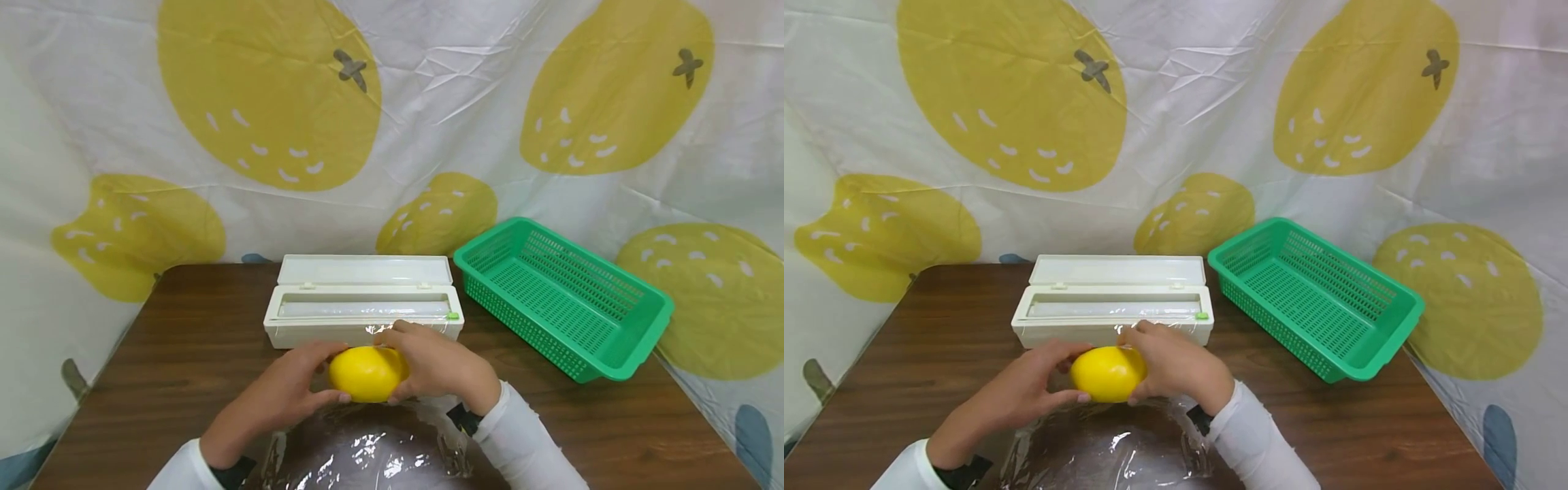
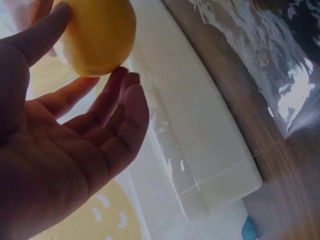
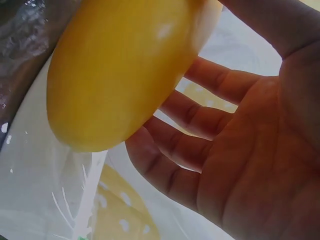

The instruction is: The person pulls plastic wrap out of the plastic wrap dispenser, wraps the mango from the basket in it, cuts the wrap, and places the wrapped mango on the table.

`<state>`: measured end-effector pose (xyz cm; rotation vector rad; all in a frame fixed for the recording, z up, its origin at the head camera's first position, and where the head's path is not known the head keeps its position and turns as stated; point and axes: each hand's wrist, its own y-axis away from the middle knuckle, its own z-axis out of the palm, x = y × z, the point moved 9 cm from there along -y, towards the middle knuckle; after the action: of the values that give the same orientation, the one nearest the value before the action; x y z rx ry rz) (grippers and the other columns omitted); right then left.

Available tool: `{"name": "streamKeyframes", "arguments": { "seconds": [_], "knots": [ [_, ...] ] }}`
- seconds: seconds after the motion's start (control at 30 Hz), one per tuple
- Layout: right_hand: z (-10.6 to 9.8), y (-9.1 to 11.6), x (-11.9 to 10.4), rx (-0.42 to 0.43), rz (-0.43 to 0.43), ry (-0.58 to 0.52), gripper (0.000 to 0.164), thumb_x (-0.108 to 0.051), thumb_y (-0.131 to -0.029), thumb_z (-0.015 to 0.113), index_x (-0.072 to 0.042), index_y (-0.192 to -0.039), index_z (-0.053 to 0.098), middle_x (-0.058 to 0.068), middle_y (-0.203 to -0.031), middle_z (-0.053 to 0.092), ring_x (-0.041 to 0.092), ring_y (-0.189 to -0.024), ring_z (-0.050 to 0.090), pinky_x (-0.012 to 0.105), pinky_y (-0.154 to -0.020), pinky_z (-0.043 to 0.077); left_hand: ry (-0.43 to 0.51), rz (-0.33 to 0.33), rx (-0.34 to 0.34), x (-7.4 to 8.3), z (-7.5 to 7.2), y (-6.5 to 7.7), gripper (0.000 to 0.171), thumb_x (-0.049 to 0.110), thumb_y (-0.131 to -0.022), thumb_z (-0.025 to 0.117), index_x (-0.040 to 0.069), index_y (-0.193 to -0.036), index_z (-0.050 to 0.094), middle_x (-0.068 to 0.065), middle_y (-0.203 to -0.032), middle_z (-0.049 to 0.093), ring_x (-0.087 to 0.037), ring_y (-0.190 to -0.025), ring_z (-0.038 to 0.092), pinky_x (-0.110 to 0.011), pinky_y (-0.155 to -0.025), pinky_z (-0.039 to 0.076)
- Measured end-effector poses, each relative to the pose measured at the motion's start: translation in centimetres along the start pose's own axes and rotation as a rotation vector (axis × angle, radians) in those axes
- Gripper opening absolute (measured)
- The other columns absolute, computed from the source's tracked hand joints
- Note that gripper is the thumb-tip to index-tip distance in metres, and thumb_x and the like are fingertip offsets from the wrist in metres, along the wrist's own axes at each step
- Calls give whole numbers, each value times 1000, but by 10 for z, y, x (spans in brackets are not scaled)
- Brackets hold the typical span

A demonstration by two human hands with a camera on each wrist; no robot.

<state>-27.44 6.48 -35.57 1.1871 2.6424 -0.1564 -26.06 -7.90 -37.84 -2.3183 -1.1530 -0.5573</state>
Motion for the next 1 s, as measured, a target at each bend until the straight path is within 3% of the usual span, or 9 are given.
{"name": "streamKeyframes", "arguments": {
  "seconds": [0.13, 0.43, 0.63, 1.0],
  "knots": [
    [7, -2, -2, -16, -12, 25, 82, -39, -61, 92, -15, -133, 60, 4, -118, 63, 18, -99, 57, 40, -91, 53, -4, -1, -47, -1, 5, 1, 69, 33, -78, 82, 5, -136, 55, -8, -127, 64, -15, -98, 59, -41, -83, 57],
    [22, -8, -2, -41, -9, 62, 82, -43, -58, 92, -15, -128, 60, 3, -117, 64, 17, -100, 56, 38, -89, 54, -81, 16, -105, -3, 15, 3, 66, 35, -78, 81, 6, -133, 59, -9, -111, 67, -22, -94, 60, -48, -83, 54],
    [32, -10, -2, -66, 9, 56, 80, -41, -56, 93, -17, -125, 61, -2, -110, 60, 14, -93, 56, 35, -85, 55, -102, 15, -121, -6, 19, 4, 66, 34, -76, 82, 4, -130, 60, -12, -113, 69, -24, -97, 61, -51, -85, 53],
    [40, -11, -2, -87, 18, 65, 81, -41, -55, 94, -19, -125, 61, 0, -116, 59, 15, -99, 56, 37, -90, 54, -104, 9, -142, -8, 26, 5, 65, 34, -75, 84, 4, -127, 60, -14, -115, 69, -26, -98, 61, -52, -87, 53]
  ]
}}
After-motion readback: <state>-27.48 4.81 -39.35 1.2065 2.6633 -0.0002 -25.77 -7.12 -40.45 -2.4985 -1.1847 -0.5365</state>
